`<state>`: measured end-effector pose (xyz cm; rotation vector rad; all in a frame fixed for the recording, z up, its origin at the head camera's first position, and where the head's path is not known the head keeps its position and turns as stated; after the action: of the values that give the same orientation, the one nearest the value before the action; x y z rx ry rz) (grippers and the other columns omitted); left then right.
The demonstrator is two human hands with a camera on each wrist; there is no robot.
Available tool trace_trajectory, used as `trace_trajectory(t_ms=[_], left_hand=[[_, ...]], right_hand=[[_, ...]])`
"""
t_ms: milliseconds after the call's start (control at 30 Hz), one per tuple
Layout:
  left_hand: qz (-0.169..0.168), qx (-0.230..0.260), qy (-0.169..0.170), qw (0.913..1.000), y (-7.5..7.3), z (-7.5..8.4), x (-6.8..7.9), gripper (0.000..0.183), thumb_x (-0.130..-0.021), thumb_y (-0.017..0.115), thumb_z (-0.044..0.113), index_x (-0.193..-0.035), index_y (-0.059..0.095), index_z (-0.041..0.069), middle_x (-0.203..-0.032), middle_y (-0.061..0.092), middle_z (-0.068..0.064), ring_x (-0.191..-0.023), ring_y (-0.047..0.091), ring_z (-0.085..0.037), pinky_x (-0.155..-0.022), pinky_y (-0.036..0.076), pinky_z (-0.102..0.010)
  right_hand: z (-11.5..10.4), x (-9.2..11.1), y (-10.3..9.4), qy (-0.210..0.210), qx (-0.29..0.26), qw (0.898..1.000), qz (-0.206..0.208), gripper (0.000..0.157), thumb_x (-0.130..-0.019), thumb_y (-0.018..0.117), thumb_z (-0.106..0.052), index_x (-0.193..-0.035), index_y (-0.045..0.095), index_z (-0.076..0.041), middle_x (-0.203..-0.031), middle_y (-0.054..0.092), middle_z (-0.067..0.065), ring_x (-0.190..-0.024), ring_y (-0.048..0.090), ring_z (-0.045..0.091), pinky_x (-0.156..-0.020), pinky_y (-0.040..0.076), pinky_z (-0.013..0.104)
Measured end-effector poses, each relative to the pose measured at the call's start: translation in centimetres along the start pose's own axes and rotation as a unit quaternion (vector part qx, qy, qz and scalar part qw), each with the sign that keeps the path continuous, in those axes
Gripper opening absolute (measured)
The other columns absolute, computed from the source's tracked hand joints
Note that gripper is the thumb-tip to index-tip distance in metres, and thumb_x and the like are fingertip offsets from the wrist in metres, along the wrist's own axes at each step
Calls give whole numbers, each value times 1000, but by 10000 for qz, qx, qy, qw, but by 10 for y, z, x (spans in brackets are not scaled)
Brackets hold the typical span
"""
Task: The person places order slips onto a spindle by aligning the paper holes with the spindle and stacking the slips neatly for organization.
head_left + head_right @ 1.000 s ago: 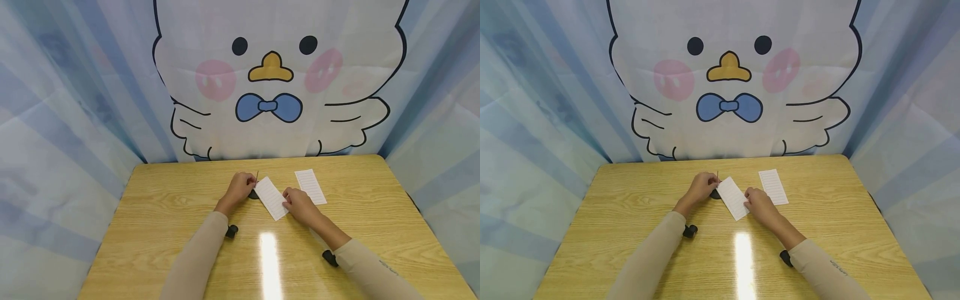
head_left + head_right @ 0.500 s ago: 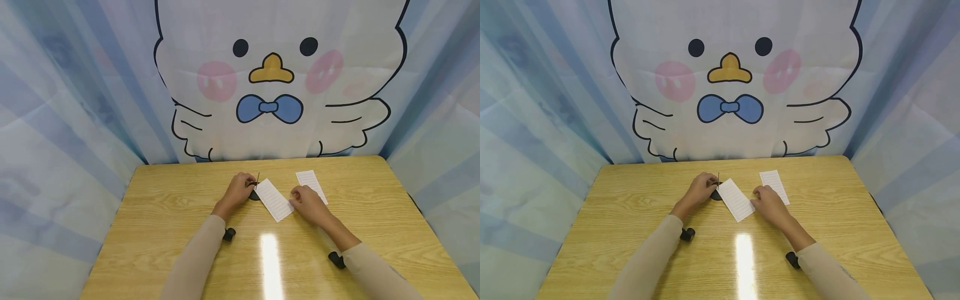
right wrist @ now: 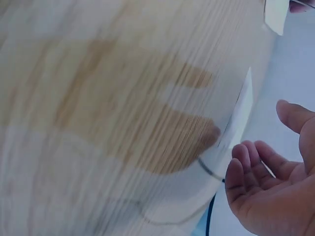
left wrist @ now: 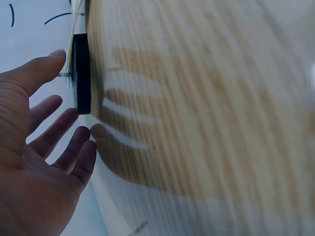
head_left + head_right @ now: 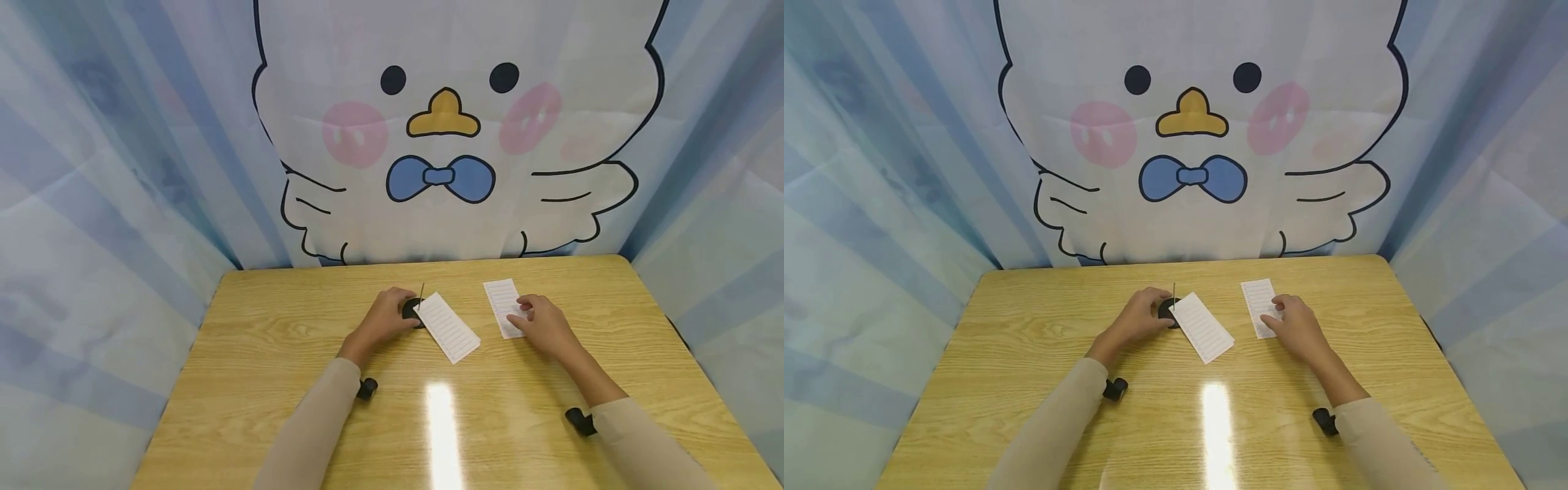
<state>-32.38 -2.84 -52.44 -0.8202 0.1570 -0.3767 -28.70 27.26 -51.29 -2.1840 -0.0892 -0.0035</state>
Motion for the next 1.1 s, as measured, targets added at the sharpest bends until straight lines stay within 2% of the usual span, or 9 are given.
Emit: trace_trajectory(t_ms=[67,167,400,567,833,1100], left_hand=[[-23,-91,-30,10000,2,-1,1,58,-88,85,26,-140,63,9,-145,58,-13,-133,52,-32,-112,45,-45],[3,-195,-79,9998,3,-3,1,60,-86,87,30,-139,64,12,-145,57,-12,-131,51,-32,-109,47,-46],[-45,-416,-110,9991,6,-3,1,64,-86,87,33,-142,62,13,-147,55,-12,-132,48,-33,-110,46,-47],[-64,-460,-158,9988,7,-3,1,63,-87,86,33,-142,62,14,-145,56,-11,-130,49,-32,-109,46,-46],[-37,-474,-259,9985,6,-6,0,61,-87,85,32,-141,62,15,-145,56,-10,-130,49,-32,-108,47,-46],[-34,-449,-242,9987,7,-4,0,62,-86,86,31,-141,62,14,-143,57,-11,-130,50,-33,-106,48,-46]], right_hand=[[5,-1,-1,16,59,10000,-76,56,-99,70,-28,-137,54,11,-124,62,28,-110,63,42,-91,53,55],[9,-3,-2,-23,186,9997,-170,59,-98,72,-30,-135,55,12,-124,62,30,-112,63,44,-92,52,57],[19,-7,-2,182,465,9984,-253,59,-94,76,-36,-121,57,13,-118,58,31,-107,56,43,-91,48,58],[23,-8,1,297,676,9968,-303,61,-94,76,-39,-120,58,13,-118,57,32,-106,56,42,-91,48,58],[16,-7,-2,153,846,9962,-140,51,-93,78,-26,-118,60,14,-111,60,30,-96,59,37,-85,50,54],[17,-5,-3,227,604,9978,-117,43,-93,76,-15,-121,61,15,-116,63,32,-107,62,45,-93,51,57]])
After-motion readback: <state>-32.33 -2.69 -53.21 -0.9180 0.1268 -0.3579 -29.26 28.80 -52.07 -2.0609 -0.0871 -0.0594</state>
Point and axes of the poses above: each hand's wrist, its own x-axis away from the middle knuckle, its own y-axis out of the palm, z = x × y, the point moved 9 cm from there along -x, towards the middle knuckle
